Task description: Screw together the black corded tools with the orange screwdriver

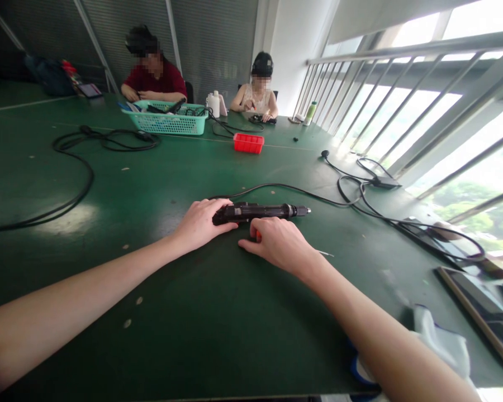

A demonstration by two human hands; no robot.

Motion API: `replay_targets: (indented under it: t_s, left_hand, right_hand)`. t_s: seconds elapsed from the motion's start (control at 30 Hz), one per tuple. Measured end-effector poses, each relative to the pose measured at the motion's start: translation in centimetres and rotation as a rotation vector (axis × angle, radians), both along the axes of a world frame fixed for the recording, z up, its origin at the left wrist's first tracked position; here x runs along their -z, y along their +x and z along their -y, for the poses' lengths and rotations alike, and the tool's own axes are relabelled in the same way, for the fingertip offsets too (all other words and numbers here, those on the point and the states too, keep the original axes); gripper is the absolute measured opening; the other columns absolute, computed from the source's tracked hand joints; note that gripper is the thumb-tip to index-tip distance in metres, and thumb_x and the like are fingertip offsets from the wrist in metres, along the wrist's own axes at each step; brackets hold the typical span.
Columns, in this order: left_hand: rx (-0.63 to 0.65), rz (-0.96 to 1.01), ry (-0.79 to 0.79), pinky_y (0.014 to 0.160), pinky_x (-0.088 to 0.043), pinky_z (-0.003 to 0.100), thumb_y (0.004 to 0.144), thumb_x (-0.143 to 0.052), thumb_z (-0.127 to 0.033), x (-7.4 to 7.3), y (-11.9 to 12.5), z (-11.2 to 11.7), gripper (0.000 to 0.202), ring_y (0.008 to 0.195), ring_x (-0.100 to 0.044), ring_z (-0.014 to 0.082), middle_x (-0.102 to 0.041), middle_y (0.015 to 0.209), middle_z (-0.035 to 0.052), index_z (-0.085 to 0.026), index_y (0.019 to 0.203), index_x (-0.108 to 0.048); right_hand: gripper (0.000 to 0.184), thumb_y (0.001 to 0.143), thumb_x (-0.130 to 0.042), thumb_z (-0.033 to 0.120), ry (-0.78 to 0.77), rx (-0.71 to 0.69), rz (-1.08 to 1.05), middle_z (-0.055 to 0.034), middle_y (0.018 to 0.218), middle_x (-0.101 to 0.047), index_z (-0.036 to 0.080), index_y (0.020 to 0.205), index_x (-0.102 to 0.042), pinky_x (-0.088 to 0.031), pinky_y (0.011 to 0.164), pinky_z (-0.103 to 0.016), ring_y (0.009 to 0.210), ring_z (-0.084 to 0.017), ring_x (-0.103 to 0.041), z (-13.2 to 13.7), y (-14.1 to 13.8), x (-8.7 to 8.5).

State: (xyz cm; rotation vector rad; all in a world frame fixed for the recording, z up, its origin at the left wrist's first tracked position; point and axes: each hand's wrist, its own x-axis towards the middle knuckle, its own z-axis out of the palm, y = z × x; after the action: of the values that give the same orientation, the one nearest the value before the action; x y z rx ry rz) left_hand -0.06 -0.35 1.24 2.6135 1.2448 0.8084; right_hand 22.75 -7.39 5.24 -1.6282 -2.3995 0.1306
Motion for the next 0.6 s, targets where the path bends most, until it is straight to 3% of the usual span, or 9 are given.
replay_targets:
  t_s: [0.13, 0.3, 0.4, 0.5, 0.6]
  left_hand:
    - [0.016, -0.009, 0.025, 0.097, -0.046, 0.044, 0.089, -0.076, -0.051, 0.0, 0.0, 0.1, 0.052, 0.11, -0.064, 0.0306, -0.071, 0.123, 0.0069, -0.025, 0.13, -0.058]
    - [0.078, -0.004, 0.094, 0.105, -0.043, 0.047, 0.085, -0.079, -0.052, -0.3, -0.2, 0.3, 0.062, 0.121, -0.055, 0.0332, -0.064, 0.132, 0.0103, -0.022, 0.135, -0.056]
    - [0.179, 0.007, 0.141, 0.11, -0.042, 0.048, 0.086, -0.079, -0.047, -1.0, 0.0, 0.8, 0.057, 0.127, -0.052, 0.0329, -0.062, 0.134, 0.0105, -0.023, 0.133, -0.058]
    - [0.326, -0.024, 0.169, 0.112, -0.043, 0.046, 0.095, -0.071, -0.043, -1.4, 0.2, 1.6, 0.038, 0.126, -0.055, 0.0298, -0.065, 0.129, 0.0084, -0.025, 0.128, -0.063]
    - [0.397, -0.014, 0.193, 0.111, -0.047, 0.04, 0.103, -0.061, -0.037, -1.5, 0.4, 2.3, 0.024, 0.122, -0.061, 0.0243, -0.068, 0.126, 0.0061, -0.026, 0.124, -0.065]
  right_hand:
    - [0.027, 0.086, -0.073, 0.052, -0.197, -0.02, -0.07, -0.0004, 0.075, -0.071, 0.025, 0.084, -0.071, -0.042, 0.056, -0.028, 0.062, -0.016, -0.062, 0.3, 0.6, -0.3]
    - [0.009, 0.087, -0.065, 0.03, -0.269, -0.036, -0.068, -0.0004, 0.081, -0.071, 0.025, 0.085, -0.072, -0.045, 0.063, -0.028, 0.068, -0.016, -0.063, 0.1, 0.8, -0.5]
    - [0.008, 0.085, -0.065, 0.03, -0.24, 0.015, -0.043, -0.0016, 0.081, -0.07, 0.023, 0.082, -0.068, -0.043, 0.063, -0.028, 0.07, -0.018, -0.063, 0.1, 0.5, -0.4]
    - [0.008, 0.088, -0.063, 0.029, -0.157, 0.061, -0.105, -0.0022, 0.081, -0.07, 0.022, 0.083, -0.064, -0.043, 0.065, -0.029, 0.072, -0.018, -0.063, 0.0, 0.1, -0.5]
    - [0.005, 0.091, -0.063, 0.028, -0.052, 0.026, -0.22, -0.0003, 0.081, -0.071, 0.023, 0.089, -0.063, -0.042, 0.066, -0.028, 0.072, -0.017, -0.064, -0.1, -0.5, -0.4]
